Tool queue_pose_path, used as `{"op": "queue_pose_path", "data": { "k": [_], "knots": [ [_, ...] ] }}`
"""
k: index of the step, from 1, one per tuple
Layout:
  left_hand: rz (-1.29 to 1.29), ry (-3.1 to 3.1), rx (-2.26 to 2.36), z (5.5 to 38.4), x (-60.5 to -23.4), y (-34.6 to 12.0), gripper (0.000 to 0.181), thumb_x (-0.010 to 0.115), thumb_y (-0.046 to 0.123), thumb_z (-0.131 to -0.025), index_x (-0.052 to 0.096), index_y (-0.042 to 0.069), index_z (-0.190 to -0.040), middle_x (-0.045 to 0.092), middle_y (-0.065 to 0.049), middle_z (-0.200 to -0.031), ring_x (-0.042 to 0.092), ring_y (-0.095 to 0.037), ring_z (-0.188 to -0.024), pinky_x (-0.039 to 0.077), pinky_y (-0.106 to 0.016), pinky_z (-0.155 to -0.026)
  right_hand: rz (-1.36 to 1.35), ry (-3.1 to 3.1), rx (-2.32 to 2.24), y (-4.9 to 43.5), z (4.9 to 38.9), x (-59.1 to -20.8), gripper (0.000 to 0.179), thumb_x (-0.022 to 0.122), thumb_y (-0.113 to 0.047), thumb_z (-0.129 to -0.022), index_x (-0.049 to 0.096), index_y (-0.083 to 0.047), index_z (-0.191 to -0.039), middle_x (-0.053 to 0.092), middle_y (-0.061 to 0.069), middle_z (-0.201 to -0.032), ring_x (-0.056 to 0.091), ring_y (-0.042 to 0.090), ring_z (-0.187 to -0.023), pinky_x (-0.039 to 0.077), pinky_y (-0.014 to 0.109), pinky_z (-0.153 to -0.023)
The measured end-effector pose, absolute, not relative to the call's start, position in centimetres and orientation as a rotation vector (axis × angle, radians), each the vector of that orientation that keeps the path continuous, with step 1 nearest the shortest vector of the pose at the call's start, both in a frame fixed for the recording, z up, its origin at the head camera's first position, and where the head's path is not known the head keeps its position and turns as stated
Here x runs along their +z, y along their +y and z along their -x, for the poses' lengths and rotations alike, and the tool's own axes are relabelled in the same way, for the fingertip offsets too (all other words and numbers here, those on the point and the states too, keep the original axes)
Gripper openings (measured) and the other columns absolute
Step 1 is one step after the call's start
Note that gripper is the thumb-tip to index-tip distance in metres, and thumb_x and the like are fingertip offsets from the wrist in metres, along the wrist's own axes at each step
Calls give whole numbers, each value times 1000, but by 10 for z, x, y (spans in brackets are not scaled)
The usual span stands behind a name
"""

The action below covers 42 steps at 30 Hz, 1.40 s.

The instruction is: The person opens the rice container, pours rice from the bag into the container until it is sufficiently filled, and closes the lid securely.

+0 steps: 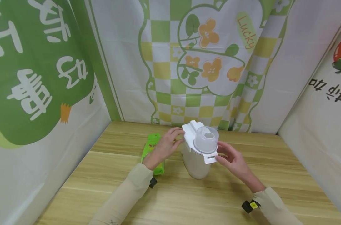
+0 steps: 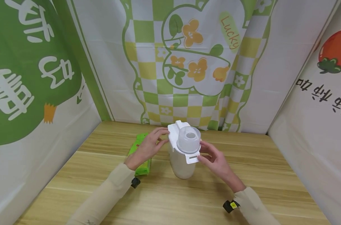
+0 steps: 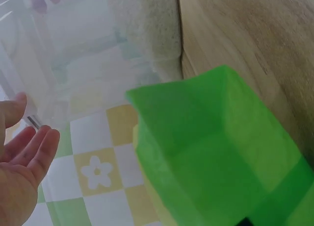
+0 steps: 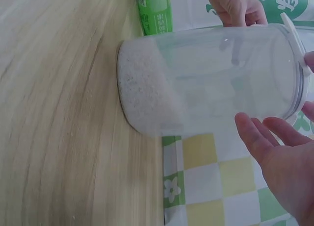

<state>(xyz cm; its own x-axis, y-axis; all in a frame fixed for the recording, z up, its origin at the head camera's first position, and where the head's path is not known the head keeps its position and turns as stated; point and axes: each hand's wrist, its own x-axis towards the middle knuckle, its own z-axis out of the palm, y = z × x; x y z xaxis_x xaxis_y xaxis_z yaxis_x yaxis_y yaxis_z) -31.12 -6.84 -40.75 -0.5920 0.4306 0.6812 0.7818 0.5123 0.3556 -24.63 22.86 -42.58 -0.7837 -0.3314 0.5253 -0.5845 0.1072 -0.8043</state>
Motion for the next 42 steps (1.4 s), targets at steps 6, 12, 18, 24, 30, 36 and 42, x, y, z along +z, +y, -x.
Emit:
{"op": "queue_pose_path", "data": {
  "k": [6, 12, 18, 24, 30, 36, 42],
  "knots": [
    [976, -2208, -843, 310, -409, -68, 26, 67, 6, -91, 65, 4, -117, 68, -12, -116, 68, -23, -103, 58, -29, -85, -917, -2157, 1739, 222, 242, -425, 55, 62, 11, -88, 43, 7, -140, 63, -4, -121, 61, 6, -111, 55, 21, -90],
    [1024, -2153, -771, 300, -406, -64, 23, 68, 3, -90, 66, 3, -113, 67, -14, -115, 67, -25, -104, 58, -29, -87, -837, -2202, 1713, 220, 240, -426, 55, 64, 8, -89, 44, 5, -140, 62, -9, -120, 61, 3, -111, 55, 21, -90],
    [1014, -2236, -591, 283, -405, -59, 37, 66, 5, -90, 56, 0, -125, 55, -24, -130, 66, -20, -75, 55, -19, -60, -783, -2246, 1713, 219, 239, -428, 55, 65, 3, -90, 44, 1, -141, 61, -6, -123, 60, 3, -112, 54, 20, -91],
    [1101, -2600, -610, 260, -398, -56, 75, 61, 24, -88, 26, 2, -152, 14, -28, -160, 66, -22, -82, 51, -20, -55, -757, -2283, 1707, 217, 238, -427, 56, 65, -1, -92, 42, -1, -143, 57, 22, -132, 59, 1, -114, 53, 19, -92],
    [1000, -2790, -696, 250, -397, -46, 102, 56, 68, -87, 10, 12, -158, -8, -18, -165, 43, -40, -137, 51, -48, -100, -775, -2331, 1767, 218, 238, -425, 60, 62, -3, -95, 36, -5, -148, 50, 32, -139, 59, -2, -115, 53, 20, -92],
    [874, -2744, -701, 248, -409, -31, 107, 51, 78, -83, 8, 14, -157, -9, -20, -164, 29, -40, -145, 49, -51, -102, -791, -2339, 1827, 220, 240, -423, 65, 64, -3, -93, 32, -5, -150, 47, 33, -141, 58, -2, -116, 53, 21, -92],
    [801, -2676, -753, 244, -417, -20, 108, 48, 78, -84, 7, 10, -157, -9, -22, -163, 20, -42, -148, 39, -55, -111, -759, -2371, 1822, 221, 239, -421, 67, 66, -6, -92, 32, -7, -150, 47, 32, -142, 57, -3, -116, 52, 20, -92]
  ]
}}
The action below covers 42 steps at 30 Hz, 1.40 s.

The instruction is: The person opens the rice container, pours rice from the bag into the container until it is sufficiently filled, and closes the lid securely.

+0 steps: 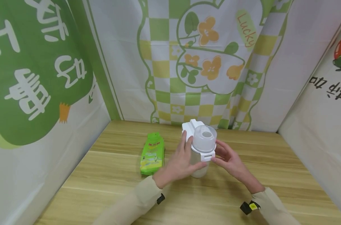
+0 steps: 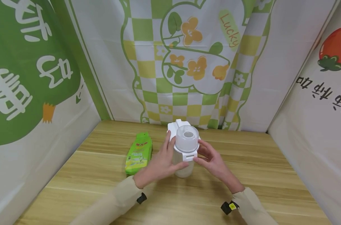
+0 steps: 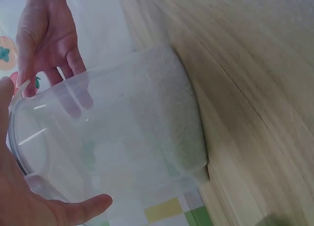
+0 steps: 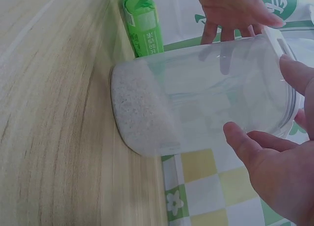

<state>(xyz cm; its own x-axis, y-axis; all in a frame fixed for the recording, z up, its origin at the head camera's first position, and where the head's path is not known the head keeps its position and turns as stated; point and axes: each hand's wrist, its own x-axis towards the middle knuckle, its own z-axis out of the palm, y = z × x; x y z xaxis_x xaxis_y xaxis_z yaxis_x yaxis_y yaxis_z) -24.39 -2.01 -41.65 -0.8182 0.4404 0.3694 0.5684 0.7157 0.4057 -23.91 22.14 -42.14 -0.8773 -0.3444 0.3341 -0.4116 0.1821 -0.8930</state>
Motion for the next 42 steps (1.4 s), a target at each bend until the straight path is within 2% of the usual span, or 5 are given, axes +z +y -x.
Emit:
{"op": "queue_pose_path", "data": {
  "k": [4, 19, 27, 34, 42],
  "knots": [
    [787, -2616, -738, 242, -420, -16, 105, 48, 76, -86, 7, 8, -155, -6, -26, -162, 20, -43, -148, 41, -54, -110, -768, -2362, 1822, 221, 239, -423, 67, 67, -5, -91, 33, -5, -149, 48, 33, -140, 58, -3, -116, 53, 20, -92],
    [828, -2431, -762, 244, -424, -13, 100, 64, 61, -86, 15, 3, -152, 6, -33, -158, 33, -45, -142, 47, -52, -104, -809, -2323, 1724, 222, 243, -427, 63, 67, 3, -89, 36, 1, -144, 53, 37, -131, 58, -4, -114, 53, 19, -90],
    [847, -2338, -718, 247, -426, -12, 99, 68, 58, -85, 19, 0, -149, 14, -37, -155, 36, -46, -139, 48, -50, -103, -753, -2351, 1730, 221, 244, -427, 64, 69, 1, -88, 37, 0, -144, 54, 36, -132, 59, -4, -112, 55, 21, -89],
    [847, -2308, -671, 247, -425, -13, 98, 70, 57, -84, 23, -3, -147, 20, -37, -152, 39, -45, -138, 50, -48, -102, -667, -2403, 1706, 220, 244, -425, 64, 71, -5, -88, 40, -4, -143, 58, 32, -130, 61, 2, -112, 56, 24, -87],
    [842, -2334, -665, 248, -426, -13, 97, 69, 57, -84, 24, -3, -146, 19, -37, -153, 38, -45, -138, 50, -48, -102, -669, -2393, 1738, 219, 244, -424, 63, 71, -3, -87, 39, -2, -142, 57, 35, -129, 61, -7, -107, 56, 22, -86]
  ]
}}
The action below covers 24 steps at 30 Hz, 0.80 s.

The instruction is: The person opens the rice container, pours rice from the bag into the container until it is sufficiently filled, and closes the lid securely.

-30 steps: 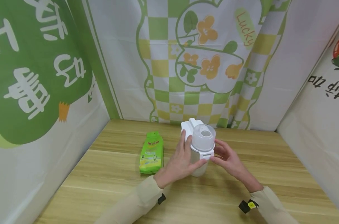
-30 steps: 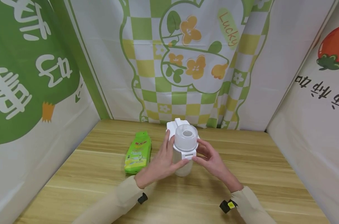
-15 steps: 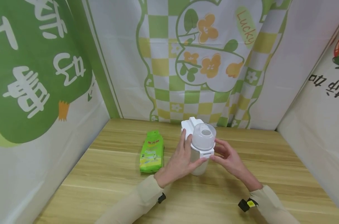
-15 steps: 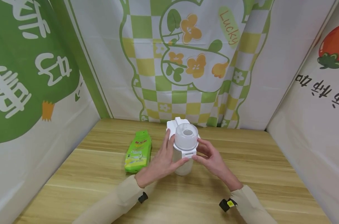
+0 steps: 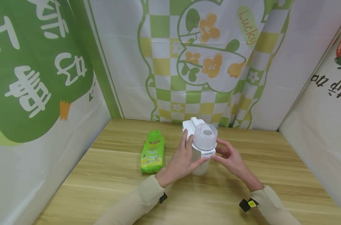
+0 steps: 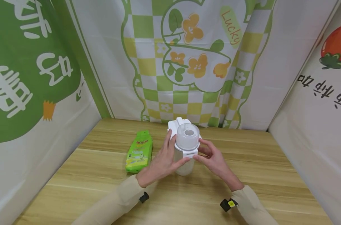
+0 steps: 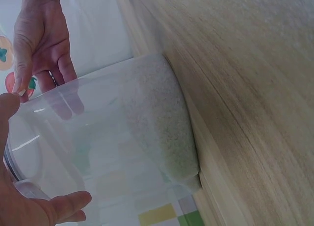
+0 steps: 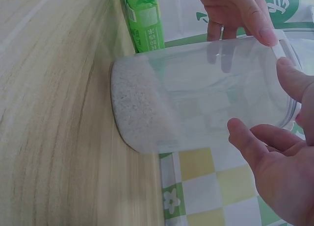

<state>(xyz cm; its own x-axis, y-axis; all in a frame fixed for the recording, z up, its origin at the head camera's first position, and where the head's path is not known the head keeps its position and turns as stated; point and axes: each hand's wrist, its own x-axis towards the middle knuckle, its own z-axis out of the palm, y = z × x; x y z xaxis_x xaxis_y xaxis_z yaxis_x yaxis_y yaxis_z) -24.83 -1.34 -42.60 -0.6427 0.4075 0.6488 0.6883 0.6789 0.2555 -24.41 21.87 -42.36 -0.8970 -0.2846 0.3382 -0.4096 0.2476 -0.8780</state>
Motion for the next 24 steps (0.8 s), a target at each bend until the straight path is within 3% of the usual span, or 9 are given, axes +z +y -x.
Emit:
{"op": "queue_pose_path", "data": {
  "k": [8, 13, 24],
  "knots": [
    [829, -2297, -644, 250, -426, -13, 88, 69, 53, -86, 31, -3, -142, 25, -36, -151, 42, -44, -136, 55, -43, -94, -689, -2356, 1717, 217, 246, -422, 58, 72, 2, -85, 42, 4, -136, 59, 38, -122, 64, -6, -101, 57, 21, -82],
    [848, -2305, -671, 250, -425, -14, 88, 70, 53, -85, 31, -2, -142, 24, -34, -152, 39, -43, -138, 54, -43, -97, -692, -2375, 1702, 218, 245, -421, 57, 72, 1, -86, 43, 2, -135, 58, 37, -124, 63, -7, -101, 57, 23, -81],
    [866, -2426, -801, 255, -418, -23, 87, 73, 56, -81, 38, 4, -141, 24, -28, -155, 46, -41, -134, 48, -50, -103, -756, -2411, 1637, 222, 244, -416, 54, 70, -3, -89, 46, -1, -137, 58, 33, -129, 62, -5, -106, 56, 22, -85]
  ]
}}
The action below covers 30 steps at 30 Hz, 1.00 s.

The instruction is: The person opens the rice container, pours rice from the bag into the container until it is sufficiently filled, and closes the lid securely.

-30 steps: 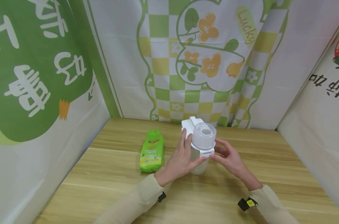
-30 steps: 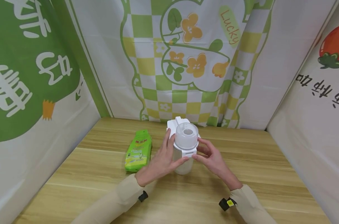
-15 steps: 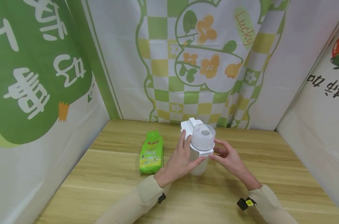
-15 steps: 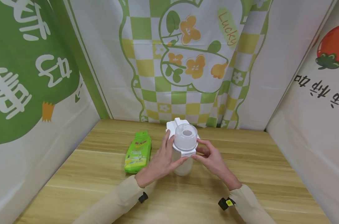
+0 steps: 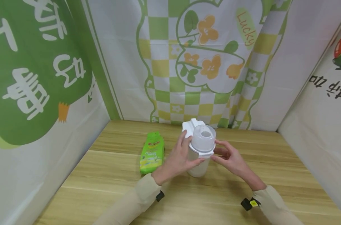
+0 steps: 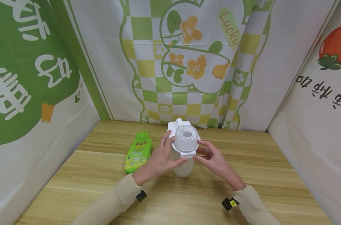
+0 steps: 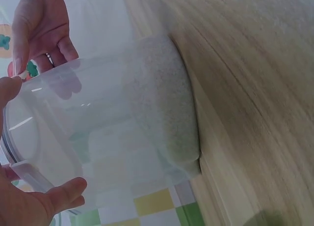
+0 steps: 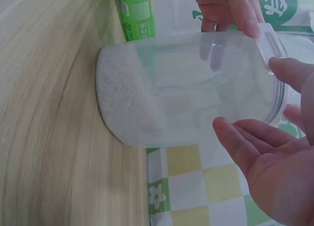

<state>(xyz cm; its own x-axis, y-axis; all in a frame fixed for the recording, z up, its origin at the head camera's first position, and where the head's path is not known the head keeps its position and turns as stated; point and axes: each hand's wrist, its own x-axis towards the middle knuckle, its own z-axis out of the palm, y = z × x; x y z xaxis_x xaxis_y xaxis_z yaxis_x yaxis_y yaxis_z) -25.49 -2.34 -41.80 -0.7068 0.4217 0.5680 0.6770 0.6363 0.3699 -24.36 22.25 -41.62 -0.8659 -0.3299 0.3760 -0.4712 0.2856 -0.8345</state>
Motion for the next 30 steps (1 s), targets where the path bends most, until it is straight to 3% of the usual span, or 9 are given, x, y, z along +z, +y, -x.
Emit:
{"op": "queue_pose_path", "data": {
  "k": [6, 11, 14, 22, 30],
  "knots": [
    [867, -2455, -853, 253, -416, -28, 87, 73, 57, -80, 39, 5, -142, 23, -24, -157, 47, -39, -133, 48, -50, -104, -834, -2411, 1612, 228, 243, -414, 51, 63, -4, -94, 44, -2, -141, 62, 33, -122, 65, -1, -103, 58, 23, -81],
    [889, -2460, -846, 254, -414, -31, 85, 74, 56, -80, 42, 5, -139, 25, -22, -157, 52, -36, -128, 51, -48, -101, -803, -2433, 1669, 234, 251, -409, 44, 49, -12, -103, 39, 1, -144, 64, 36, -114, 72, 15, -95, 61, 38, -76],
    [909, -2449, -830, 255, -414, -32, 83, 75, 55, -80, 43, 4, -138, 27, -21, -156, 55, -35, -125, 52, -46, -100, -726, -2436, 1701, 236, 257, -403, 43, 45, -17, -105, 37, 1, -144, 62, 37, -118, 73, 22, -94, 61, 45, -75],
    [934, -2456, -796, 254, -415, -34, 82, 72, 56, -82, 44, 1, -135, 28, -21, -155, 56, -33, -123, 53, -43, -99, -654, -2471, 1620, 235, 267, -390, 44, 49, -20, -104, 42, 1, -142, 56, 34, -129, 63, -2, -100, 59, 45, -83],
    [946, -2440, -803, 254, -414, -35, 78, 72, 53, -83, 42, 3, -135, 31, -20, -154, 52, -32, -128, 52, -43, -100, -708, -2510, 1592, 228, 282, -384, 43, 54, -24, -102, 47, -8, -141, 57, 23, -137, 61, 8, -113, 55, 29, -86]
  ]
}}
